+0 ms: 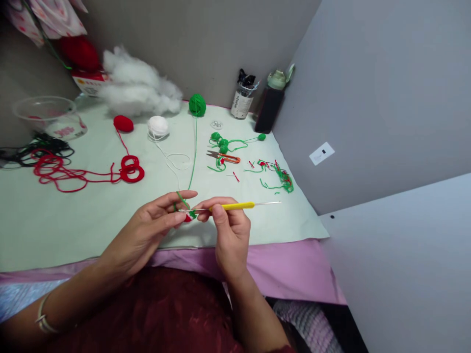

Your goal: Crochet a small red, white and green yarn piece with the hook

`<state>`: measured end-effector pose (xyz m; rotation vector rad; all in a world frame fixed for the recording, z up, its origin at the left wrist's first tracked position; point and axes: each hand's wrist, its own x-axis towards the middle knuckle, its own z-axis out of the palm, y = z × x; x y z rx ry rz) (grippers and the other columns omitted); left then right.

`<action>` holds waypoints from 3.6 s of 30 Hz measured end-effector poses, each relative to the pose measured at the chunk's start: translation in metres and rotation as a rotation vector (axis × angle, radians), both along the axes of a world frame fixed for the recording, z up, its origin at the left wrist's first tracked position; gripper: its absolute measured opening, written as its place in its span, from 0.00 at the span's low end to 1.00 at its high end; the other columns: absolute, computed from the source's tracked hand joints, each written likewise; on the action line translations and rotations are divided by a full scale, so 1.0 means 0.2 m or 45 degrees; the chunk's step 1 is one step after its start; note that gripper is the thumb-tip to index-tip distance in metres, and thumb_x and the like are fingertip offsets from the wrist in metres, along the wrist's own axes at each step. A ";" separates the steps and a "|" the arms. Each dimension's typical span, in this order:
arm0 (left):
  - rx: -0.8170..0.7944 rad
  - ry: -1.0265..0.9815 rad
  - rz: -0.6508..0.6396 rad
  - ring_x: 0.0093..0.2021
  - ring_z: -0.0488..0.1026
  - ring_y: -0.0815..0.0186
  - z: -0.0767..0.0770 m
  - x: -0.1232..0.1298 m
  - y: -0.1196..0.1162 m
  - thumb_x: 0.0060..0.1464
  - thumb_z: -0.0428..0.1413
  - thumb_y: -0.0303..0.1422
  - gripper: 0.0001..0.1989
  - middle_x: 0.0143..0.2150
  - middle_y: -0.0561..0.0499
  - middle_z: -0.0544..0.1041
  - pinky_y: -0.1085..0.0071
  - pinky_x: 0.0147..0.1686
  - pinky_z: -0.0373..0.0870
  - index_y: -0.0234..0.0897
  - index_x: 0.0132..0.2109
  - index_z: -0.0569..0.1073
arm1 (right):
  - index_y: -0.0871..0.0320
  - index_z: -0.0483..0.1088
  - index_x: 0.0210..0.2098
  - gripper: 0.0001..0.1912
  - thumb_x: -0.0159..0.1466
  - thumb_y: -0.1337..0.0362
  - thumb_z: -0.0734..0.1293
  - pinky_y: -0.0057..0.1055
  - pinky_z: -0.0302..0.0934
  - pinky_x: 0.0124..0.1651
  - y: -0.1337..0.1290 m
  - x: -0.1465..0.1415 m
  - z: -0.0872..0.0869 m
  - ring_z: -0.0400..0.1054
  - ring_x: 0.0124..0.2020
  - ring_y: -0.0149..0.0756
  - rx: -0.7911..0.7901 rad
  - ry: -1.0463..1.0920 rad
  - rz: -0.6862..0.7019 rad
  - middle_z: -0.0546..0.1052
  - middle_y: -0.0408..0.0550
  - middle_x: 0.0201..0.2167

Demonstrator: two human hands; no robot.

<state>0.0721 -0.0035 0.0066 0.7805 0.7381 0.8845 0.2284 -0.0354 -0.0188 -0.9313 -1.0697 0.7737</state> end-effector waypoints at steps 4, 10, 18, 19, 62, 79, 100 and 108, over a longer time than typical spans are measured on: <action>0.048 0.061 0.019 0.40 0.73 0.67 0.00 -0.02 0.01 0.55 0.70 0.33 0.15 0.36 0.53 0.78 0.71 0.46 0.68 0.45 0.51 0.86 | 0.55 0.77 0.41 0.11 0.75 0.61 0.63 0.33 0.73 0.39 -0.02 0.01 0.03 0.77 0.33 0.33 -0.007 -0.135 -0.032 0.83 0.46 0.36; 0.270 0.248 0.147 0.39 0.72 0.67 -0.02 -0.01 0.00 0.56 0.70 0.33 0.16 0.36 0.54 0.77 0.72 0.44 0.67 0.47 0.52 0.86 | 0.52 0.75 0.50 0.12 0.74 0.70 0.62 0.35 0.74 0.41 -0.06 0.00 0.04 0.78 0.38 0.36 0.293 -0.760 -0.200 0.83 0.46 0.38; -0.259 -0.152 -0.069 0.27 0.64 0.74 -0.01 0.01 0.02 0.53 0.71 0.31 0.23 0.28 0.56 0.74 0.73 0.41 0.71 0.36 0.57 0.82 | 0.52 0.78 0.52 0.13 0.72 0.70 0.66 0.39 0.74 0.42 -0.05 -0.02 -0.04 0.78 0.44 0.40 0.472 -0.912 -0.410 0.82 0.51 0.43; -0.285 -0.175 -0.070 0.27 0.66 0.74 0.00 0.00 0.02 0.54 0.71 0.30 0.22 0.28 0.56 0.74 0.71 0.45 0.72 0.36 0.56 0.82 | 0.52 0.78 0.50 0.13 0.73 0.69 0.64 0.39 0.74 0.41 -0.04 -0.02 -0.02 0.77 0.41 0.39 0.411 -0.746 -0.372 0.83 0.49 0.40; -0.090 -0.042 0.046 0.35 0.73 0.71 -0.03 0.01 0.00 0.54 0.71 0.30 0.25 0.33 0.55 0.77 0.74 0.41 0.71 0.42 0.59 0.81 | 0.54 0.77 0.54 0.16 0.70 0.73 0.68 0.36 0.75 0.43 -0.04 -0.03 -0.05 0.78 0.45 0.41 0.544 -1.154 -0.447 0.81 0.53 0.44; -0.221 -0.134 -0.050 0.38 0.74 0.69 -0.03 0.01 0.02 0.52 0.72 0.33 0.21 0.38 0.51 0.81 0.73 0.45 0.71 0.38 0.54 0.84 | 0.50 0.79 0.54 0.18 0.69 0.74 0.69 0.37 0.74 0.44 -0.04 -0.03 -0.02 0.78 0.45 0.39 0.453 -0.967 -0.373 0.83 0.50 0.44; 0.088 0.124 0.038 0.40 0.70 0.69 -0.02 -0.03 0.01 0.56 0.69 0.34 0.15 0.39 0.54 0.76 0.74 0.41 0.66 0.49 0.51 0.85 | 0.52 0.77 0.44 0.11 0.76 0.65 0.62 0.32 0.72 0.40 -0.04 0.00 0.04 0.76 0.34 0.32 0.026 -0.239 -0.040 0.83 0.44 0.38; 0.077 0.099 0.132 0.32 0.66 0.74 -0.04 0.01 -0.02 0.55 0.71 0.32 0.21 0.34 0.56 0.74 0.79 0.36 0.66 0.46 0.56 0.83 | 0.52 0.74 0.56 0.15 0.71 0.70 0.66 0.34 0.75 0.40 -0.04 -0.03 -0.05 0.79 0.40 0.39 0.554 -1.268 -0.456 0.82 0.51 0.41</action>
